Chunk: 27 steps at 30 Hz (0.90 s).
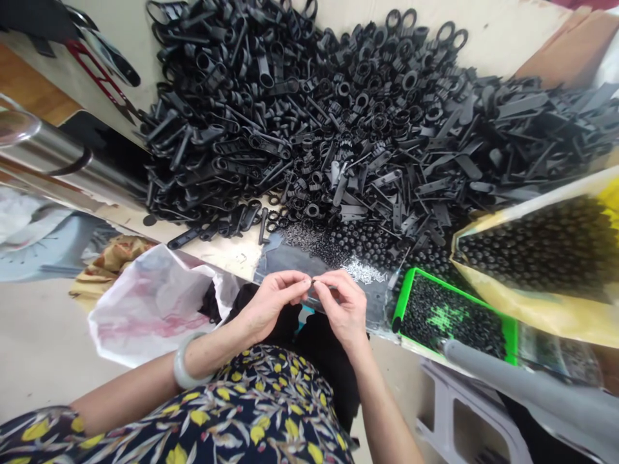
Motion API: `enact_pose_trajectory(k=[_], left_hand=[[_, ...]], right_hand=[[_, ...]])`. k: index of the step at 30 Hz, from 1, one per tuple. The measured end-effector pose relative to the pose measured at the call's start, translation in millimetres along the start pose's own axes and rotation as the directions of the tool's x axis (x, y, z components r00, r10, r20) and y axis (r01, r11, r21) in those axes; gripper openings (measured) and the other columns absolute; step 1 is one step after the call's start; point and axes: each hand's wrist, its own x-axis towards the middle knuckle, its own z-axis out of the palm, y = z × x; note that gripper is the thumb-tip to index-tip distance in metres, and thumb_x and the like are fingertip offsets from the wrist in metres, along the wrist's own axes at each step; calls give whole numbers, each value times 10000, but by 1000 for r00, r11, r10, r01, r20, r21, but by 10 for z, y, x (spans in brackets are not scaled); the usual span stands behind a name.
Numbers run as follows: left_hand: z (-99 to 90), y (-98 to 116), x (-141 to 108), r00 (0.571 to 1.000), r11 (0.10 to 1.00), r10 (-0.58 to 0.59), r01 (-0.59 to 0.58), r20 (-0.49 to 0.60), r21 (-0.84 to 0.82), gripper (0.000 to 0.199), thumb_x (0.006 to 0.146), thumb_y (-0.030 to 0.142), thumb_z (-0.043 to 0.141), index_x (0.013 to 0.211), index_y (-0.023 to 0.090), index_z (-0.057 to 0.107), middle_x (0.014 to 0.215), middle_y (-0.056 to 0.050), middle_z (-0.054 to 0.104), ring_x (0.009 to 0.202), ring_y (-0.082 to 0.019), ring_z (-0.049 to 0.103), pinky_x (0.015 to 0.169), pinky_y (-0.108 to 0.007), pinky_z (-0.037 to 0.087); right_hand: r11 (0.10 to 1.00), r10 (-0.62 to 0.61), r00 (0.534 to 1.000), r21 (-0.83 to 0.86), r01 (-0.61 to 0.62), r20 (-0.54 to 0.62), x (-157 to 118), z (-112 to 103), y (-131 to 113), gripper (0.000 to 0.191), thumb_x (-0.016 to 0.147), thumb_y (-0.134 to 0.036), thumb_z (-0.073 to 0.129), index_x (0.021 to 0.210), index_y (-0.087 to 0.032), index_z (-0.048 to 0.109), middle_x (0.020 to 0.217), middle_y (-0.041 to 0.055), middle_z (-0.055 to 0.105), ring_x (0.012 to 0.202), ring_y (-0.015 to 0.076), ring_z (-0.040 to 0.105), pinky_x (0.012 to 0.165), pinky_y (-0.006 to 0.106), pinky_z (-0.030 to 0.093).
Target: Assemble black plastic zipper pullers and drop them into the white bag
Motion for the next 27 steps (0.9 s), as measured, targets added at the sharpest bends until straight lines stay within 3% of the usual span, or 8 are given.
enact_pose_trajectory(k=[9,16,22,27], left_hand=[[20,-17,-19,999,998,32,-30,-36,54,301,795,445,831,814,152,762,690,1,633,663,-104,518,671,-239,405],[12,-30,-19,998,996,40,-37,-46,77,280,788,420,824,821,147,773,697,-6,648,667,-107,530,673,-240,418],[37,-26,13,994,998,42,-38,-103,40,227,756,368,828,745,152,759,657,8,622,622,-88,492,627,-225,391],[77,9,40,991,991,-71,58,-115,-118,228,700,344,856,715,150,739,625,22,588,562,-60,415,551,-200,328]], right_hand=[[1000,-29,997,12,28,65,-16,-44,35,90,981,-233,701,991,-259,786,953,54,699,857,184,688,706,325,616],[913,-280,945,-256,317,169,43,-131,-48,186,980,-137,676,1090,-255,769,976,39,757,844,160,718,773,300,592],[851,-347,930,-376,367,122,3,-52,-90,208,976,-107,666,1111,-234,762,966,55,774,844,169,737,788,304,604],[842,-374,927,-412,349,21,-47,28,-57,252,968,-116,689,1178,-239,753,1008,62,786,872,177,754,808,313,630]])
